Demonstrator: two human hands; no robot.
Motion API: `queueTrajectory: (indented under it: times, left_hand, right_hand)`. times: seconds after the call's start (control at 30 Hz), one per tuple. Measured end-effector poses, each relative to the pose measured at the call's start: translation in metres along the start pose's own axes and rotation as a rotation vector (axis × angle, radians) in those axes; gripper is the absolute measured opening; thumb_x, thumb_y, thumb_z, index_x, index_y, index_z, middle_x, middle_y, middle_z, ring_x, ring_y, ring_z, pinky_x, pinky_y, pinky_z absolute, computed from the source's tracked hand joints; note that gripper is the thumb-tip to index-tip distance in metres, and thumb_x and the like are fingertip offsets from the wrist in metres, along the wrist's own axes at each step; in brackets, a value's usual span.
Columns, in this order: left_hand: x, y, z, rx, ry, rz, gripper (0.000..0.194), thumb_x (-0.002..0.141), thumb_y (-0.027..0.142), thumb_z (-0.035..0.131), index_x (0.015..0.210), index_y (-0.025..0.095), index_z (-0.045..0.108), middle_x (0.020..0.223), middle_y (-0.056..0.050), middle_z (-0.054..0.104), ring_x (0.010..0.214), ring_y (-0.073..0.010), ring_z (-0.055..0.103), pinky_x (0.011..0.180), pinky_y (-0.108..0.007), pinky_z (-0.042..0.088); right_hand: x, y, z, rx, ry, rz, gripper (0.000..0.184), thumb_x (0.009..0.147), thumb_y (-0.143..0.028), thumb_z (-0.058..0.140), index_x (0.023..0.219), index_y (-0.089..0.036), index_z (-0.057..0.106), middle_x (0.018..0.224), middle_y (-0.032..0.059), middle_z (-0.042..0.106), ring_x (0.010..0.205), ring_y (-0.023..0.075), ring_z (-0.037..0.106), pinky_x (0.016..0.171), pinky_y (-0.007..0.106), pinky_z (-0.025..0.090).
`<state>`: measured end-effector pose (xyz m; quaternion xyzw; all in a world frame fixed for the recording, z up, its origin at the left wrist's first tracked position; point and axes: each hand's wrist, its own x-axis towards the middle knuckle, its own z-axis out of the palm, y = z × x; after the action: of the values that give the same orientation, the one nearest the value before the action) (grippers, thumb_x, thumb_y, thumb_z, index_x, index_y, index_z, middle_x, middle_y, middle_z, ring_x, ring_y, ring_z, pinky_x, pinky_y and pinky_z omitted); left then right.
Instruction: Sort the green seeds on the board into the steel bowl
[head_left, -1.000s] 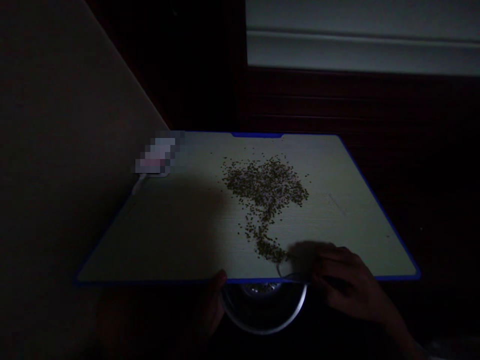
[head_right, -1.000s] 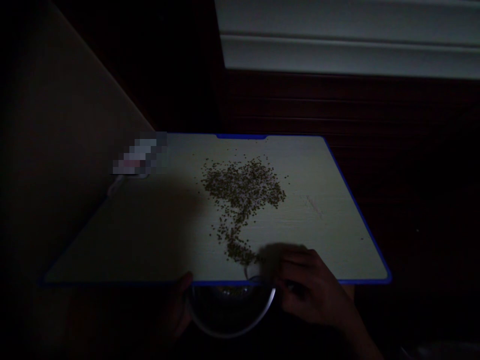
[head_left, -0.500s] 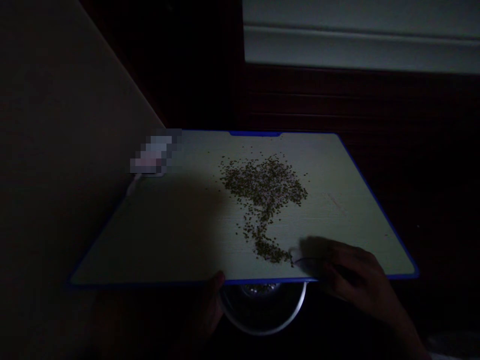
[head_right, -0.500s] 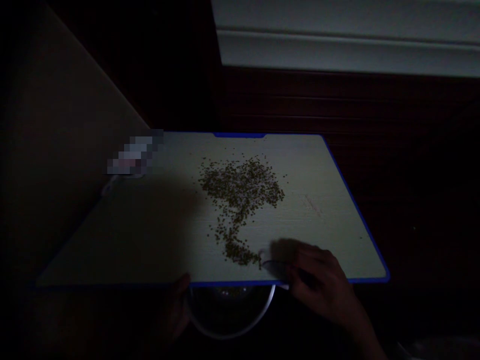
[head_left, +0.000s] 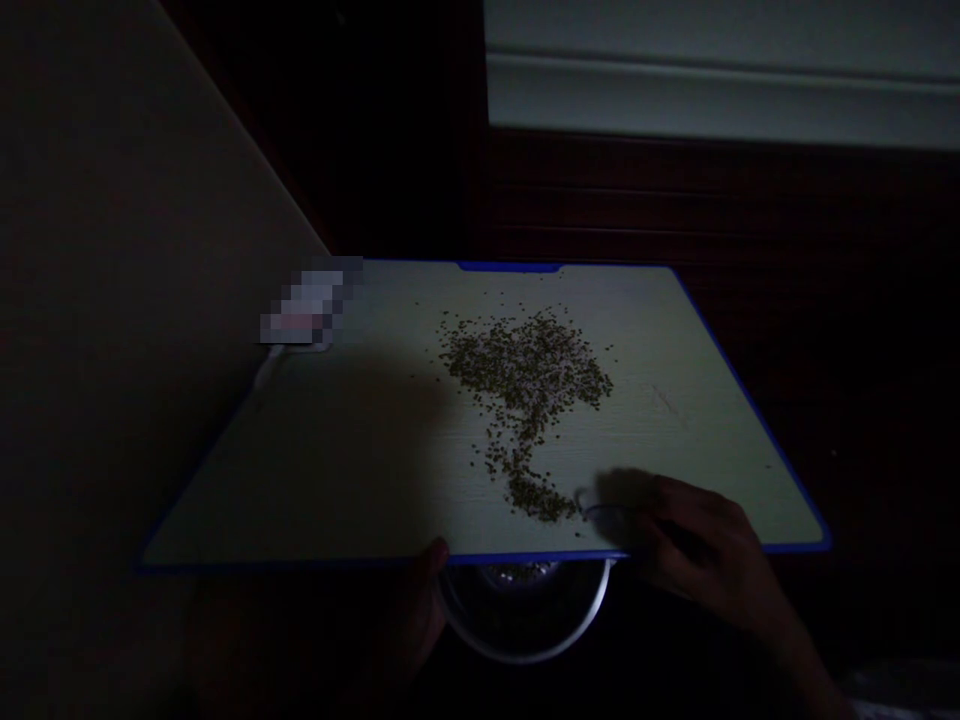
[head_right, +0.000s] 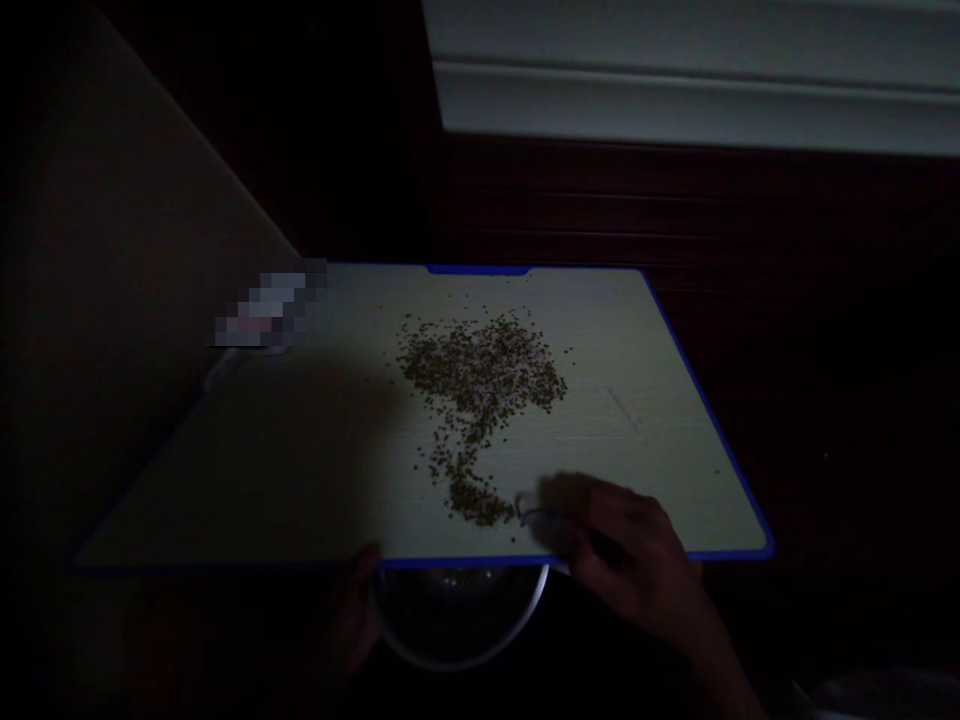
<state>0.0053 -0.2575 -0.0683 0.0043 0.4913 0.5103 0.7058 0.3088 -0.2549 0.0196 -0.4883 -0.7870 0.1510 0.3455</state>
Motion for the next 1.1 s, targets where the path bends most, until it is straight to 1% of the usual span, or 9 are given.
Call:
queueTrajectory:
  times: [0.07, 0.17, 0.3, 0.4, 0.53, 0.67, 0.8, 0.93, 1.1]
  left_hand:
    - [-0.002, 0.001, 0.005, -0.002, 0.031, 0.001, 0.043, 0.060, 0.027, 0.085, 0.102, 0.021, 0.075, 0.112, -0.006, 0.077, 0.131, -0.0349, 0.051, 0.113, -0.047, 0.037]
    - [-0.003, 0.003, 0.009, -0.020, 0.093, -0.018, 0.037, 0.055, 0.025, 0.086, 0.091, 0.020, 0.077, 0.108, -0.007, 0.078, 0.130, -0.0368, 0.051, 0.113, -0.048, 0.037]
    - [-0.002, 0.003, 0.008, -0.047, 0.061, -0.071, 0.032, 0.050, 0.029, 0.089, 0.078, 0.019, 0.076, 0.108, -0.010, 0.077, 0.129, -0.0396, 0.052, 0.113, -0.049, 0.036]
    - [-0.002, 0.002, 0.007, -0.028, 0.046, -0.064, 0.024, 0.054, 0.029, 0.086, 0.073, 0.020, 0.076, 0.105, -0.010, 0.078, 0.129, -0.0388, 0.052, 0.113, -0.049, 0.036]
    - [-0.003, 0.002, 0.007, 0.004, 0.040, -0.026, 0.022, 0.057, 0.030, 0.085, 0.074, 0.020, 0.076, 0.100, -0.008, 0.079, 0.127, -0.0375, 0.055, 0.112, -0.049, 0.037]
    - [-0.004, 0.002, 0.010, -0.006, 0.044, 0.026, 0.032, 0.055, 0.027, 0.086, 0.085, 0.019, 0.077, 0.106, -0.007, 0.078, 0.125, -0.0370, 0.057, 0.110, -0.049, 0.041]
    - [-0.004, 0.002, 0.011, -0.020, 0.080, 0.037, 0.035, 0.059, 0.020, 0.082, 0.094, 0.019, 0.076, 0.110, -0.008, 0.077, 0.127, -0.0348, 0.056, 0.109, -0.047, 0.042]
    - [0.000, 0.001, 0.007, -0.043, 0.056, 0.020, 0.033, 0.053, 0.024, 0.087, 0.084, 0.019, 0.077, 0.107, -0.008, 0.078, 0.127, -0.0358, 0.055, 0.110, -0.047, 0.040]
    - [0.002, -0.001, 0.001, -0.053, -0.002, 0.016, 0.028, 0.051, 0.029, 0.092, 0.073, 0.022, 0.077, 0.108, -0.004, 0.078, 0.129, -0.0343, 0.054, 0.113, -0.046, 0.036]
  right_hand:
    - [0.000, 0.000, 0.000, 0.033, -0.026, -0.018, 0.013, 0.087, -0.017, 0.060, 0.094, -0.022, 0.070, 0.090, 0.0041, 0.076, 0.083, 0.0188, 0.074, 0.072, 0.029, 0.060]
    - [-0.006, 0.005, -0.001, 0.005, 0.043, -0.019, 0.013, 0.086, -0.019, 0.061, 0.096, -0.023, 0.069, 0.091, 0.0041, 0.076, 0.085, 0.0203, 0.074, 0.073, 0.031, 0.061]
    - [-0.008, 0.005, -0.001, 0.001, -0.009, -0.038, 0.009, 0.086, -0.020, 0.059, 0.083, -0.023, 0.067, 0.078, 0.0027, 0.073, 0.074, 0.0190, 0.072, 0.064, 0.030, 0.059]
    - [-0.003, 0.000, -0.002, 0.008, -0.060, -0.010, 0.011, 0.086, -0.018, 0.058, 0.079, -0.022, 0.065, 0.073, 0.0016, 0.070, 0.072, 0.0175, 0.071, 0.064, 0.028, 0.058]
    - [0.001, -0.003, -0.004, -0.011, -0.027, 0.045, 0.010, 0.086, -0.019, 0.058, 0.086, -0.021, 0.067, 0.083, 0.0035, 0.073, 0.082, 0.0181, 0.072, 0.075, 0.029, 0.059]
    - [-0.003, 0.002, -0.002, -0.026, -0.059, -0.036, 0.010, 0.088, -0.020, 0.058, 0.082, -0.022, 0.067, 0.078, 0.0024, 0.071, 0.074, 0.0171, 0.070, 0.066, 0.028, 0.057]
    - [-0.009, 0.008, 0.000, -0.051, -0.074, -0.093, 0.007, 0.086, -0.024, 0.061, 0.083, -0.024, 0.067, 0.081, 0.0024, 0.072, 0.079, 0.0192, 0.070, 0.065, 0.030, 0.055]
    - [-0.013, 0.009, 0.001, -0.058, -0.106, -0.121, 0.006, 0.083, -0.019, 0.063, 0.084, -0.023, 0.067, 0.079, 0.0020, 0.071, 0.076, 0.0179, 0.069, 0.063, 0.029, 0.052]
    - [-0.008, 0.003, 0.001, -0.074, -0.049, -0.105, 0.007, 0.086, -0.020, 0.059, 0.082, -0.023, 0.064, 0.078, 0.0024, 0.069, 0.075, 0.0176, 0.067, 0.061, 0.029, 0.052]
